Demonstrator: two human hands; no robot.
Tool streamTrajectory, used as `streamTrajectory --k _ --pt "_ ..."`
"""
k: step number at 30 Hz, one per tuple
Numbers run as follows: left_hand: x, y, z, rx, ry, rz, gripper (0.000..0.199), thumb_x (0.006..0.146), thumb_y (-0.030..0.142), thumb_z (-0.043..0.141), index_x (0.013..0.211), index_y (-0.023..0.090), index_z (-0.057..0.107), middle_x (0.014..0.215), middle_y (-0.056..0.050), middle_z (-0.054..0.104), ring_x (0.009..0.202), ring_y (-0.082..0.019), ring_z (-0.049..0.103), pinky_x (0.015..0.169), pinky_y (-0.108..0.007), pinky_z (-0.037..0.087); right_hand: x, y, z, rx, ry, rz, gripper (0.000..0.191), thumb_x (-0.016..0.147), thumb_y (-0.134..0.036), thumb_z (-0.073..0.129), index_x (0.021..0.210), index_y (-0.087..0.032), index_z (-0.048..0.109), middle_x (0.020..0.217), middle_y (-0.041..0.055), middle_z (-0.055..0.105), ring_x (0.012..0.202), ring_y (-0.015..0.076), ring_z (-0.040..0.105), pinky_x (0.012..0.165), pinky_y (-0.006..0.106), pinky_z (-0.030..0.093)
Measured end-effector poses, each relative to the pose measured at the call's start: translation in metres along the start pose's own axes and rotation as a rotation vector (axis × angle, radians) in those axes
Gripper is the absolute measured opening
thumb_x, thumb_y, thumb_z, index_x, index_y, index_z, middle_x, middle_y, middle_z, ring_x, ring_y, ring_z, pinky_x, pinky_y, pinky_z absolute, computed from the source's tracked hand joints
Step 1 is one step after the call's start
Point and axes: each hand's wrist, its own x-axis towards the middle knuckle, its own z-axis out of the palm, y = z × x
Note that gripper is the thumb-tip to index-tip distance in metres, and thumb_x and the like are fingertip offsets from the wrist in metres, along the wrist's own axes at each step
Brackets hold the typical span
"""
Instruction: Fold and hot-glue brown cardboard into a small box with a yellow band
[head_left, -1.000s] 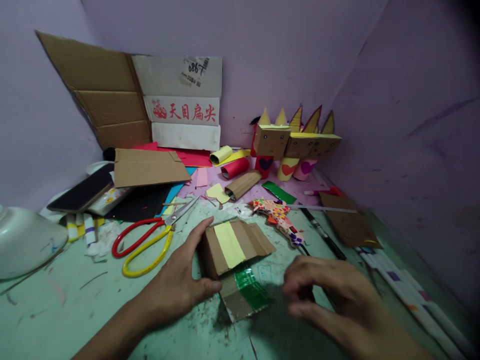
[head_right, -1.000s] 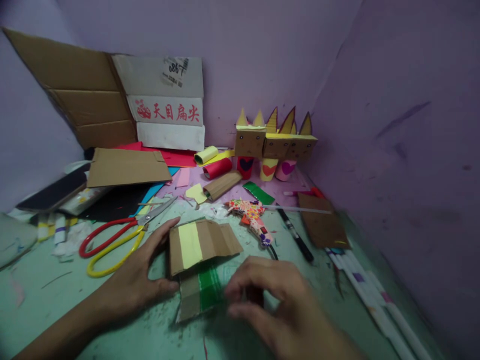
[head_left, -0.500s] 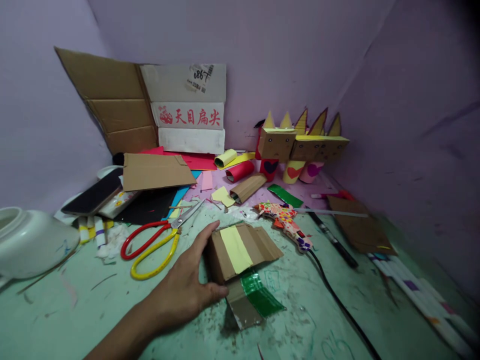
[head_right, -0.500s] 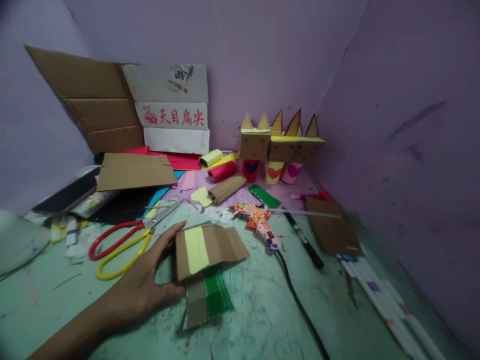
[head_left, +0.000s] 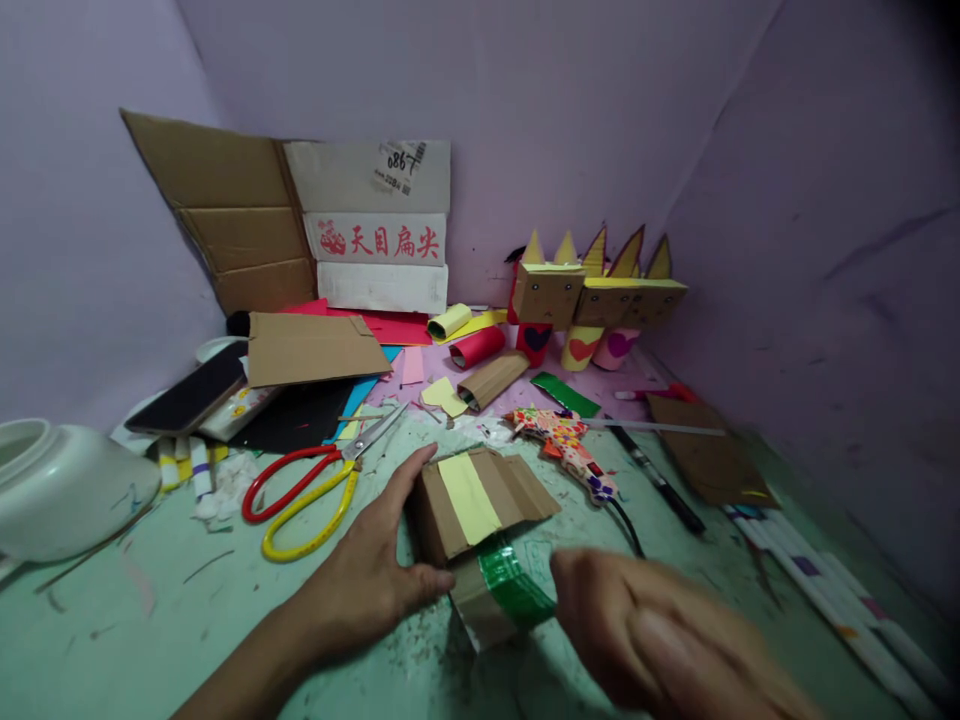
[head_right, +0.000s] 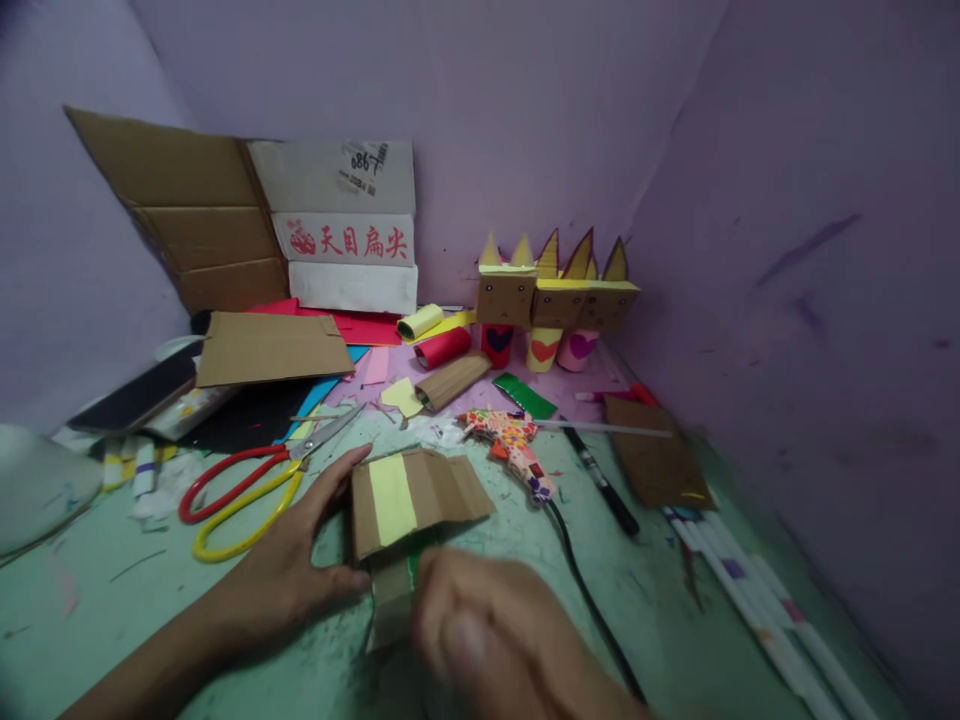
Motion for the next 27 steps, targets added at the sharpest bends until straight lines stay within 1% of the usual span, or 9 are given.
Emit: streamTrajectory --k 3,8,12,14,17,19,20,23,27 --pt "0.001 0.002 -0.001 0.006 -0.004 -0.020 0.092 0.066 0.023 0.069 0.143 0.024 0.019 0.147 -0.013 0.033 0.134 -0.034 0.028 0.110 -0.053 0.022 0.028 -0.012 -0.006 0.134 0.142 0.054 0.042 0.091 -0.052 0.038 0.062 -0.021 0.041 0.057 -0.0049 0.033 0.048 0.0104 0.029 0.043 0.023 0.025" --pt "0.001 0.005 -0.001 0.005 -0.017 -0.022 0.092 0.065 0.021 0.067 0.143 0.025 0.018 0.145 -0.012 0.036 0.133 -0.035 0.030 0.109 -0.053 0.023 0.045 -0.004 -0.011 0.251 0.134 0.084 0.034 0.088 -0.047 0.048 0.067 -0.020 0.046 0.055 -0.0072 0.030 0.046 0.0083 0.021 0.041 0.021 0.017" --pt "0.000 0.003 -0.001 0.015 -0.001 -0.046 0.092 0.065 0.021 0.068 0.143 0.026 0.020 0.145 -0.011 0.036 0.134 -0.035 0.030 0.109 -0.052 0.024 0.050 -0.002 -0.029 0.240 0.419 0.075 0.035 0.083 -0.050 0.052 0.064 -0.021 0.047 0.050 -0.0081 0.029 0.043 0.0084 0.019 0.039 0.021 0.013" --pt "-0.001 0.000 0.000 0.015 0.006 -0.026 0.091 0.066 0.021 0.067 0.143 0.026 0.019 0.146 -0.011 0.035 0.134 -0.034 0.030 0.109 -0.052 0.023 0.053 -0.004 -0.041 0.109 0.497 0.084 0.036 0.080 -0.050 0.055 0.060 -0.020 0.050 0.049 -0.0073 0.032 0.043 0.0086 0.023 0.039 0.021 0.017" --pt "-0.001 -0.004 0.002 0.017 0.016 0.017 0.092 0.066 0.022 0.068 0.143 0.027 0.018 0.145 -0.011 0.035 0.133 -0.034 0.031 0.109 -0.052 0.024 0.053 -0.007 -0.051 -0.199 0.119 0.118 0.018 0.068 -0.034 0.072 0.066 -0.018 0.064 0.061 -0.0024 0.050 0.056 0.0109 0.044 0.051 0.022 0.033" --pt "0.000 -0.006 0.002 0.011 0.020 0.030 0.092 0.065 0.022 0.068 0.143 0.027 0.019 0.145 -0.010 0.036 0.132 -0.034 0.032 0.109 -0.051 0.024 0.050 -0.007 -0.049 -0.310 -0.114 0.166 0.018 0.058 -0.022 0.078 0.072 -0.019 0.067 0.064 -0.0033 0.052 0.059 0.0116 0.047 0.053 0.022 0.036" --pt "0.000 -0.007 0.002 0.004 0.016 0.033 0.092 0.066 0.022 0.068 0.143 0.027 0.018 0.145 -0.010 0.036 0.133 -0.033 0.032 0.109 -0.051 0.024 0.048 -0.005 -0.046 -0.353 -0.166 0.190 0.023 0.056 -0.017 0.079 0.075 -0.019 0.066 0.062 -0.0047 0.051 0.057 0.0108 0.046 0.051 0.021 0.034" --pt "0.001 -0.007 0.002 -0.016 0.009 0.051 0.091 0.067 0.023 0.068 0.143 0.025 0.018 0.146 -0.010 0.035 0.133 -0.031 0.031 0.110 -0.048 0.023 0.045 0.001 -0.036 -0.427 -0.172 0.221 0.021 0.058 -0.010 0.074 0.073 -0.019 0.063 0.058 -0.0064 0.048 0.052 0.0090 0.042 0.046 0.019 0.030" --pt "-0.004 -0.008 0.002 -0.011 -0.006 0.046 0.093 0.068 0.022 0.070 0.143 0.026 0.016 0.146 -0.010 0.034 0.133 -0.029 0.032 0.110 -0.046 0.023 0.046 0.007 -0.028 -0.365 -0.050 0.179 0.015 0.065 -0.021 0.073 0.065 -0.018 0.058 0.055 -0.0060 0.047 0.050 0.0084 0.039 0.046 0.020 0.029"
